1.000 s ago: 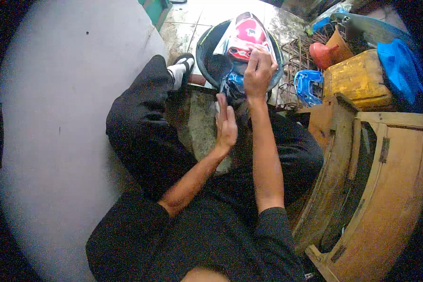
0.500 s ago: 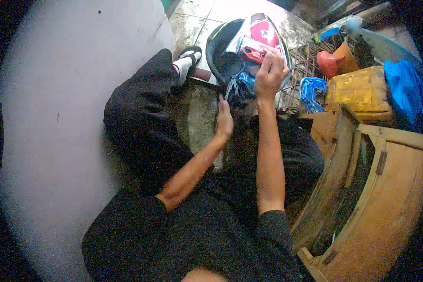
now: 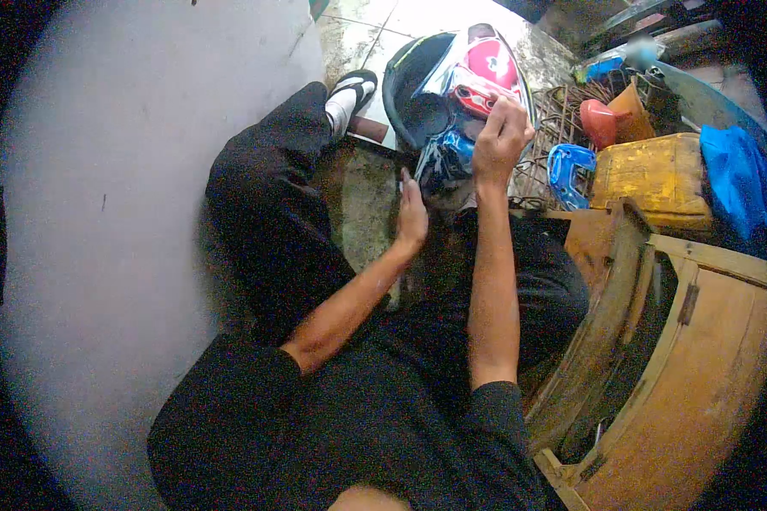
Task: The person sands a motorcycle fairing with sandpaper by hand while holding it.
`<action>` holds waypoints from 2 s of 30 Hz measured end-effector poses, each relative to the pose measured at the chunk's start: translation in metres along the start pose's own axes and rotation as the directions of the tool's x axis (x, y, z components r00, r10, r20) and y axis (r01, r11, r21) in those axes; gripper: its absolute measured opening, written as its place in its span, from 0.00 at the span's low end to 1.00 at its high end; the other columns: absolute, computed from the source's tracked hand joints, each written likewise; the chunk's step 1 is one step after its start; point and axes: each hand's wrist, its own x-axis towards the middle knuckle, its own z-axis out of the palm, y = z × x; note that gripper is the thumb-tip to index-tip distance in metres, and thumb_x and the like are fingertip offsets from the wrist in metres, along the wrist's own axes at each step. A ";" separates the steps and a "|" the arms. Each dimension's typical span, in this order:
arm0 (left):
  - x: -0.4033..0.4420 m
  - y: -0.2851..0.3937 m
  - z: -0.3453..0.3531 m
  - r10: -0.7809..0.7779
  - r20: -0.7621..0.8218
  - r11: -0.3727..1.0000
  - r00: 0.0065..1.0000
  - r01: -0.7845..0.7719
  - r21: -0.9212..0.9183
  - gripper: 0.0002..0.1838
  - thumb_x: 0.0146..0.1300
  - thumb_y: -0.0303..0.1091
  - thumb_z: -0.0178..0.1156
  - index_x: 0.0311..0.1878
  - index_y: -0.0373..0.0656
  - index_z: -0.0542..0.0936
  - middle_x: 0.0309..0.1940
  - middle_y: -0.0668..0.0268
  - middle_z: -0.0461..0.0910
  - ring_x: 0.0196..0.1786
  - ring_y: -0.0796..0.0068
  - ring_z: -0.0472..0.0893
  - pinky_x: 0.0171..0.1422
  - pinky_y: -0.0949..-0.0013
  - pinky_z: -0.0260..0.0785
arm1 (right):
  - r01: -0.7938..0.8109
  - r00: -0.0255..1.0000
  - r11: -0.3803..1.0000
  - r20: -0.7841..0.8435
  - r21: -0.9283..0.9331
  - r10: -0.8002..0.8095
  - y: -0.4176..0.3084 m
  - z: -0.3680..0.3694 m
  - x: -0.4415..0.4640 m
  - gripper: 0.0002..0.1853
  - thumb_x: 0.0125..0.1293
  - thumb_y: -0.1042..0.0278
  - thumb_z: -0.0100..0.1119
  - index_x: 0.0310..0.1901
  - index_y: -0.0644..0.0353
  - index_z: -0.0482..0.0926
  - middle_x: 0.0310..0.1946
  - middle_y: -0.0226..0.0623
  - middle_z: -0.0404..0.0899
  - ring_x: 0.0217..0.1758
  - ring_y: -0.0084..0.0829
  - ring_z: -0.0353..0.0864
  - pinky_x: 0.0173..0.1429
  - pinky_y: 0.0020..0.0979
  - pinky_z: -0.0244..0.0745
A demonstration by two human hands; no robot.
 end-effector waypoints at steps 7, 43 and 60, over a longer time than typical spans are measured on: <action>-0.036 0.040 -0.018 0.098 0.013 0.965 0.995 -0.098 0.244 0.32 0.82 0.50 0.30 0.84 0.54 0.43 0.85 0.64 0.41 0.85 0.48 0.43 0.80 0.32 0.30 | 0.007 1.000 0.999 -0.002 0.038 -0.007 -0.001 0.000 -0.001 0.17 0.80 0.61 0.46 0.44 0.62 0.82 0.48 0.42 0.82 0.58 0.42 0.77 0.68 0.42 0.60; 0.010 0.127 -0.062 0.083 0.110 0.982 0.990 -0.100 0.160 0.23 0.76 0.43 0.51 0.63 0.36 0.79 0.55 0.45 0.83 0.60 0.53 0.83 0.64 0.60 0.72 | -0.060 0.998 0.997 0.020 0.048 0.059 -0.008 -0.003 -0.002 0.17 0.81 0.61 0.44 0.45 0.60 0.82 0.50 0.40 0.82 0.60 0.40 0.75 0.70 0.41 0.56; 0.032 0.098 -0.054 0.293 0.073 0.952 0.953 -0.284 -0.113 0.20 0.76 0.40 0.54 0.56 0.31 0.82 0.48 0.51 0.87 0.52 0.64 0.86 0.57 0.64 0.76 | -0.025 1.000 0.994 0.014 0.106 0.024 -0.008 -0.002 0.001 0.21 0.83 0.59 0.41 0.49 0.66 0.82 0.50 0.46 0.83 0.57 0.41 0.79 0.67 0.39 0.67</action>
